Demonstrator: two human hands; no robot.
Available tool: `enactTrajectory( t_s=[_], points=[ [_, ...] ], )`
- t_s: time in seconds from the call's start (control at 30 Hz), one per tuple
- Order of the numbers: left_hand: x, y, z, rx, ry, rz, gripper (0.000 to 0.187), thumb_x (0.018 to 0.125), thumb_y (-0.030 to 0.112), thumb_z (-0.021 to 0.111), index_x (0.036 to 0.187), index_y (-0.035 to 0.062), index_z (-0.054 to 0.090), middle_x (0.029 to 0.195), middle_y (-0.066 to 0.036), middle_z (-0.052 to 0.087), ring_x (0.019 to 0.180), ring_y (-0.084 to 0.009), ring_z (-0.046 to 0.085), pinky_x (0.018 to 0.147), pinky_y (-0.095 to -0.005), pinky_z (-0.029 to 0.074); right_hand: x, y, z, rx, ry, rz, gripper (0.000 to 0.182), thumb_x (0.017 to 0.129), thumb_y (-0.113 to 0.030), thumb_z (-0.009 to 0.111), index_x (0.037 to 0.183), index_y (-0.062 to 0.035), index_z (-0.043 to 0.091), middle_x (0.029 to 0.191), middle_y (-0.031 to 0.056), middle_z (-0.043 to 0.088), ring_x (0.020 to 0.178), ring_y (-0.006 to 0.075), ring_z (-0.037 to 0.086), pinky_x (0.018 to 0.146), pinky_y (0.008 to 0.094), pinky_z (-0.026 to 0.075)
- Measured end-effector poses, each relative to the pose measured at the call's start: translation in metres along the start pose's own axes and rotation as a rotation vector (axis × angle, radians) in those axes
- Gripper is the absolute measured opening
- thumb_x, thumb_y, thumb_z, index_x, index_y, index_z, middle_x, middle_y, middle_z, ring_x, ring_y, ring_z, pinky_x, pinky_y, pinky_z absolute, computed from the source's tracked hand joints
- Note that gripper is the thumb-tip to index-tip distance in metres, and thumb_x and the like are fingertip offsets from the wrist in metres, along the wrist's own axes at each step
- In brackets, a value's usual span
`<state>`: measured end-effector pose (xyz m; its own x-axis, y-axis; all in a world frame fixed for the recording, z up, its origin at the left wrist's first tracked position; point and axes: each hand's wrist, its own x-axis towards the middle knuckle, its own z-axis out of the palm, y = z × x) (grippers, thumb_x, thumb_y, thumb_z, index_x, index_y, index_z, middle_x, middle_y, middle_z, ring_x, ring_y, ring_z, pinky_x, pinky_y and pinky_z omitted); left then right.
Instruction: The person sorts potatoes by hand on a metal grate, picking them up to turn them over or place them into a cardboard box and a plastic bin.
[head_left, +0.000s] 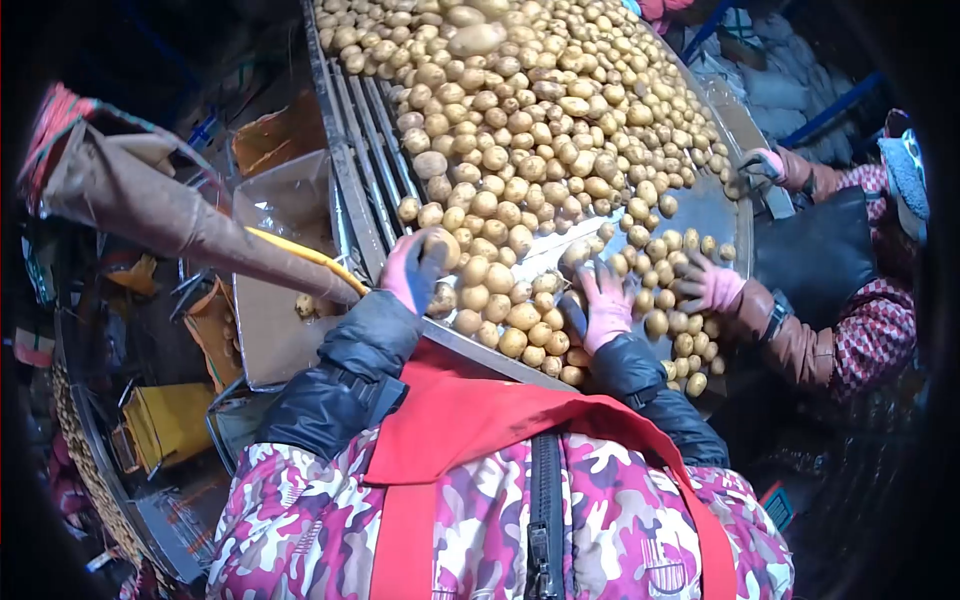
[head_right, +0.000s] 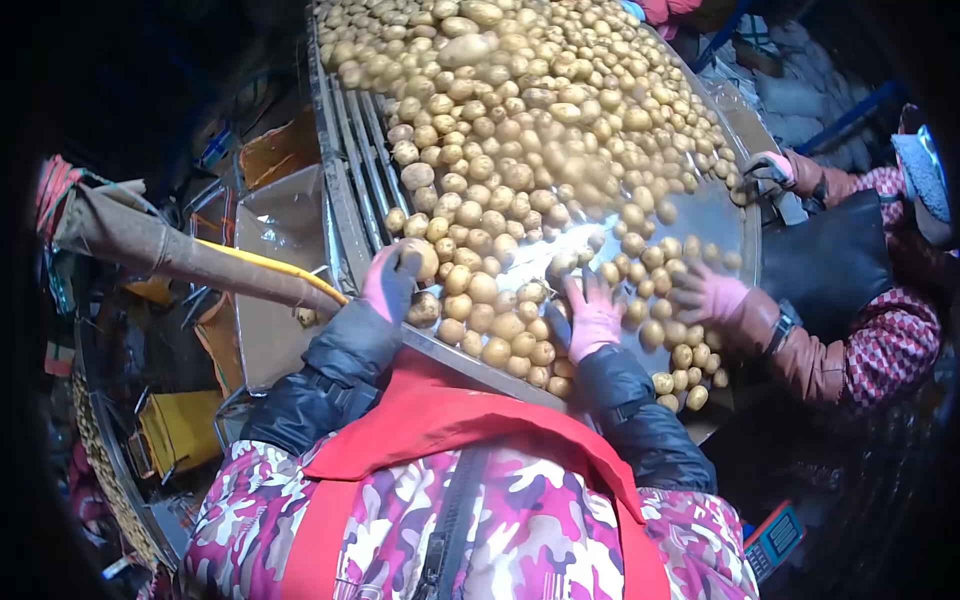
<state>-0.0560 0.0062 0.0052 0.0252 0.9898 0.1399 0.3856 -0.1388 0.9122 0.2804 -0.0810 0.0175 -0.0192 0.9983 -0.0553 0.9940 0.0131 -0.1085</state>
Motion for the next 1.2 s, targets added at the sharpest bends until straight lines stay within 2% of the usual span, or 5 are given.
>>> enactTrajectory(
  t_s=[0.07, 0.33, 0.5, 0.87, 1.2],
  points=[
    [-0.001, 0.018, 0.001, -0.889, -0.094, -0.416, 0.057, 0.106, 0.052, 0.054, 0.143, 0.0083, 0.058, 0.126, -0.012, 0.067, 0.108, -0.0196, 0.067, 0.092, -0.0386, 0.057, -0.01, 0.007, 0.003, 0.104, 0.08, 0.053, 0.067, 0.096, -0.055, 0.059, 0.151, -0.019, 0.05, 0.155, 0.0197, 0.048, 0.149, 0.0412, 0.037, 0.125, 0.0626, 0.018],
    [0.001, 0.042, -0.014, -1.361, -0.318, -0.769, 0.079, 0.1, 0.068, 0.051, 0.151, 0.008, 0.047, 0.13, -0.017, 0.064, 0.121, -0.0367, 0.063, 0.104, -0.0551, 0.054, -0.01, 0.002, 0.014, 0.1, 0.128, 0.088, 0.068, 0.093, -0.053, 0.065, 0.149, -0.0156, 0.051, 0.15, 0.0212, 0.052, 0.147, 0.0409, 0.04, 0.124, 0.0627, 0.017],
    [-0.025, 0.053, -0.013, -0.946, 0.001, -0.916, 0.046, 0.099, 0.051, 0.066, 0.11, 0.0069, 0.063, 0.101, -0.008, 0.062, 0.095, -0.0235, 0.064, 0.088, -0.042, 0.058, 0.006, -0.033, 0.006, 0.289, 0.244, -0.057, 0.065, 0.091, -0.045, 0.07, 0.146, -0.0136, 0.055, 0.15, 0.0219, 0.051, 0.142, 0.0425, 0.043, 0.12, 0.0614, 0.028],
    [-0.051, -0.012, -0.032, -1.426, -0.119, -0.934, 0.065, 0.093, 0.072, 0.062, 0.119, 0.0135, 0.07, 0.1, -0.008, 0.072, 0.089, -0.0295, 0.073, 0.07, -0.0465, 0.061, 0.135, -0.179, -0.01, 0.151, -0.05, -0.574, 0.055, 0.095, -0.042, 0.066, 0.144, -0.0178, 0.058, 0.157, 0.0172, 0.047, 0.146, 0.0399, 0.04, 0.121, 0.0573, 0.03],
    [-0.113, -0.021, -0.129, -0.916, -0.031, -0.806, 0.055, 0.101, 0.058, 0.056, 0.11, 0.0048, 0.067, 0.093, -0.014, 0.068, 0.075, -0.0278, 0.068, 0.066, -0.0398, 0.06, 0.123, -0.128, -0.01, 0.175, -0.015, -0.479, 0.056, 0.096, -0.035, 0.066, 0.149, -0.0212, 0.053, 0.154, 0.0153, 0.05, 0.145, 0.0354, 0.045, 0.122, 0.0582, 0.03]
  ],
)
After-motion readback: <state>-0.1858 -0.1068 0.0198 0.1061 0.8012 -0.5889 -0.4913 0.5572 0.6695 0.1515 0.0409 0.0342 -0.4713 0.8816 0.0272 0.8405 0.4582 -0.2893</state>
